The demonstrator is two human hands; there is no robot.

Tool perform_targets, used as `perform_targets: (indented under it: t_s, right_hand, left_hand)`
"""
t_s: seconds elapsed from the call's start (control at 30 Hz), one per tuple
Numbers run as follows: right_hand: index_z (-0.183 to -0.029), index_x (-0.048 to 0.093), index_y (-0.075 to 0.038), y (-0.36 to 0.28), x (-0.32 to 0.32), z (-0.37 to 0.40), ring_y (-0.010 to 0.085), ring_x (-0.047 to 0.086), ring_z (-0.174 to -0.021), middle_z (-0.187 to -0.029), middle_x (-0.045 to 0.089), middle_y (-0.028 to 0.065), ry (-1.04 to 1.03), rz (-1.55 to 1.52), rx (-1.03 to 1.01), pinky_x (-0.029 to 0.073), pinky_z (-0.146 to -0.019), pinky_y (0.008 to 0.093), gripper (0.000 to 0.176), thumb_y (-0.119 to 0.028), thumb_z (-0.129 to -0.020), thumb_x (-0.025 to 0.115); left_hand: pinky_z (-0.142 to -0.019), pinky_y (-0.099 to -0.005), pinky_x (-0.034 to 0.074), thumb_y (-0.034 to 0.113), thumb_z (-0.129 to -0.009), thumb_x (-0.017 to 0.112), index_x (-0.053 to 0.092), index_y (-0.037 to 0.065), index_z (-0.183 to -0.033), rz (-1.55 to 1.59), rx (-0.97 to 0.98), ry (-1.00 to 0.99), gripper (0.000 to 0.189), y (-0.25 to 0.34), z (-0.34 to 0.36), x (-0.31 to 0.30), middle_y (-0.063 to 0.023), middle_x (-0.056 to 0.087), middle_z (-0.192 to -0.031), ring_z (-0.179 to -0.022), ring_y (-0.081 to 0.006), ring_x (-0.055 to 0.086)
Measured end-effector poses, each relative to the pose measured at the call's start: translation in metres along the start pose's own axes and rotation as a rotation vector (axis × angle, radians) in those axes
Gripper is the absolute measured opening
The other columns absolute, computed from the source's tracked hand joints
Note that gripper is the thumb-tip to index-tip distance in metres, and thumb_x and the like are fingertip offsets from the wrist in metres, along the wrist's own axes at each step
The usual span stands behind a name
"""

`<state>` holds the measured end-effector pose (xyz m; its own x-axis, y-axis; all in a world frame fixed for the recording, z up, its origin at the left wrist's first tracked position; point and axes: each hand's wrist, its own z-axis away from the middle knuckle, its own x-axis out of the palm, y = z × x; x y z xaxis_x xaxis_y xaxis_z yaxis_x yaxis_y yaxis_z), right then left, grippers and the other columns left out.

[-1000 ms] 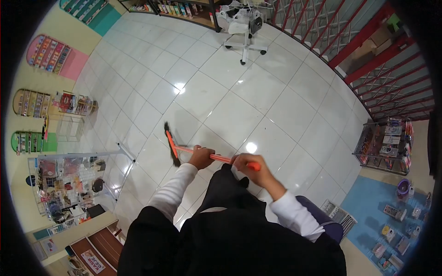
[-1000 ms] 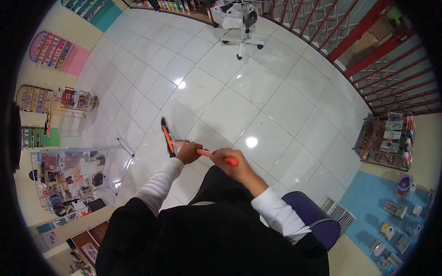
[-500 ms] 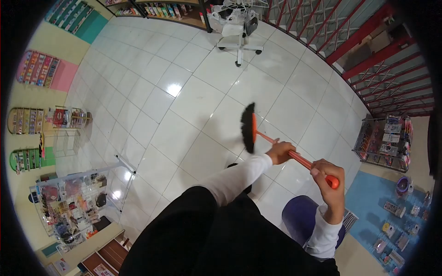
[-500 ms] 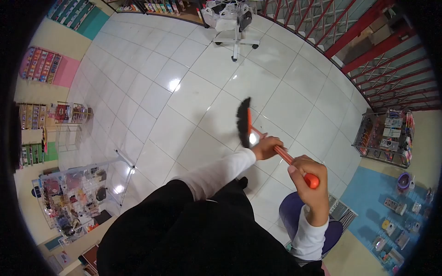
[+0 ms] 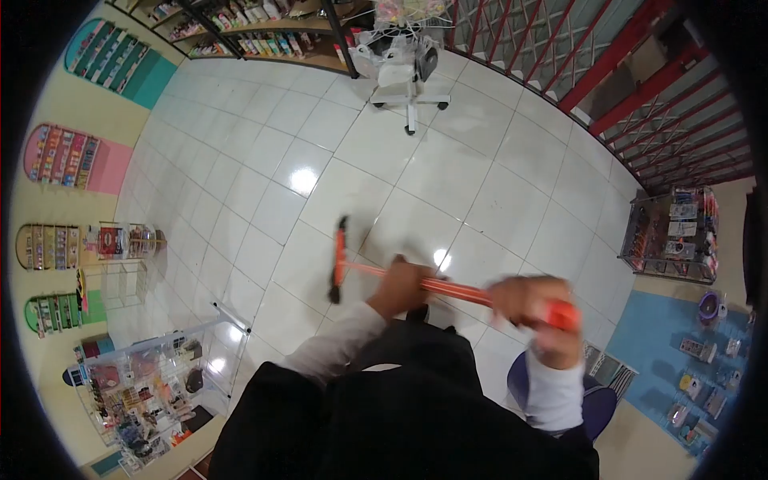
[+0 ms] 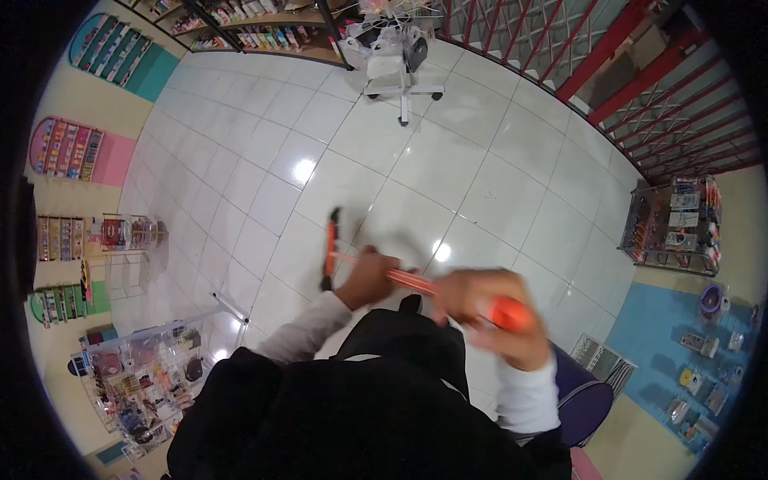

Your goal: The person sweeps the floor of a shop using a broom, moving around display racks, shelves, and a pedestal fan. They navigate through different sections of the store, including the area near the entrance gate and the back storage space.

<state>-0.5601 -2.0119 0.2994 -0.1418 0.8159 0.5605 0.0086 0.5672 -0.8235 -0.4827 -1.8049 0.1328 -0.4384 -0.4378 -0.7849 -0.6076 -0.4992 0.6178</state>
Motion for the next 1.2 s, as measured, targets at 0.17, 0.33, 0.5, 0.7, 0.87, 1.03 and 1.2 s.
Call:
perform_targets:
  t_s: [0.17, 0.33, 0.5, 0.7, 0.87, 1.03, 1.2]
  right_hand:
    - [-0.073, 0.054, 0.002, 0.169, -0.030, -0.020, 0.0221, 0.058, -0.080, -0.076, 0.059, 0.0104, -0.059, 0.358, 0.094, 0.045, -0.082, 0.0349, 0.007, 0.000, -0.079, 0.058]
    - [-0.073, 0.054, 0.002, 0.208, -0.040, -0.015, 0.0245, 0.058, -0.080, -0.076, 0.058, 0.0115, 0.044, 0.638, -0.002, 0.046, -0.076, 0.0327, 0.007, 0.002, -0.077, 0.060]
    - [-0.076, 0.056, 0.004, 0.128, -0.085, -0.011, 0.0232, 0.058, -0.081, -0.079, 0.060, 0.0121, 0.282, 0.720, -0.101, 0.045, -0.076, 0.0309, 0.005, 0.003, -0.080, 0.057]
    - [-0.070, 0.053, 0.005, 0.011, -0.115, 0.022, 0.0205, 0.056, -0.071, -0.072, 0.058, 0.0120, 0.502, 0.900, -0.013, 0.044, -0.070, 0.0292, 0.011, 0.003, -0.080, 0.056]
    - [-0.061, 0.045, 0.002, -0.063, -0.130, 0.050, 0.0205, 0.052, -0.063, -0.062, 0.053, 0.0084, 0.401, 0.994, 0.076, 0.042, -0.066, 0.0313, 0.019, 0.003, -0.077, 0.055]
    - [-0.055, 0.043, -0.003, -0.136, -0.119, 0.067, 0.0233, 0.054, -0.058, -0.056, 0.050, 0.0069, 0.185, 0.875, -0.059, 0.044, -0.065, 0.0346, 0.025, -0.009, -0.071, 0.062]
    - [-0.052, 0.044, -0.006, -0.157, -0.121, 0.074, 0.0269, 0.056, -0.055, -0.055, 0.050, 0.0085, 0.126, 0.531, -0.157, 0.045, -0.066, 0.0406, 0.034, -0.023, -0.069, 0.068]
  left_hand:
    - [-0.079, -0.0435, 0.041, 0.036, -0.078, 0.064, 0.062, 0.012, -0.060, -0.257, -0.372, -0.144, 0.030, -0.152, 0.051, 0.040, -0.0072, 0.063, -0.068, -0.069, -0.0269, 0.060]
    - [-0.101, -0.0665, 0.018, 0.049, -0.074, 0.065, 0.068, 0.019, -0.084, -0.354, -0.581, -0.245, 0.031, -0.185, 0.007, 0.096, -0.0013, 0.055, -0.114, -0.118, -0.0267, 0.043]
    - [-0.094, -0.0679, 0.025, 0.040, -0.072, 0.069, 0.062, 0.019, -0.076, 0.107, -0.313, 0.031, 0.022, -0.140, -0.103, 0.158, -0.0021, 0.059, -0.097, -0.107, -0.0264, 0.049]
    - [-0.092, -0.0594, 0.030, 0.040, -0.078, 0.066, 0.062, 0.017, -0.081, 0.295, -0.098, -0.096, 0.024, -0.004, -0.190, 0.198, -0.0078, 0.062, -0.092, -0.102, -0.0296, 0.053]
    - [-0.095, -0.0498, 0.030, 0.040, -0.081, 0.063, 0.059, 0.011, -0.080, 0.371, -0.006, -0.261, 0.029, 0.079, -0.214, 0.207, -0.0063, 0.062, -0.085, -0.094, -0.0279, 0.056]
    - [-0.100, -0.0511, 0.027, 0.042, -0.081, 0.062, 0.056, 0.009, -0.071, 0.177, 0.194, -0.355, 0.035, 0.136, -0.216, 0.149, -0.0078, 0.060, -0.074, -0.088, -0.0268, 0.058]
    - [-0.089, -0.0459, 0.037, 0.035, -0.079, 0.063, 0.054, 0.010, -0.065, 0.197, 0.259, -0.249, 0.030, 0.137, -0.176, 0.098, -0.0087, 0.056, -0.064, -0.073, -0.0271, 0.058]
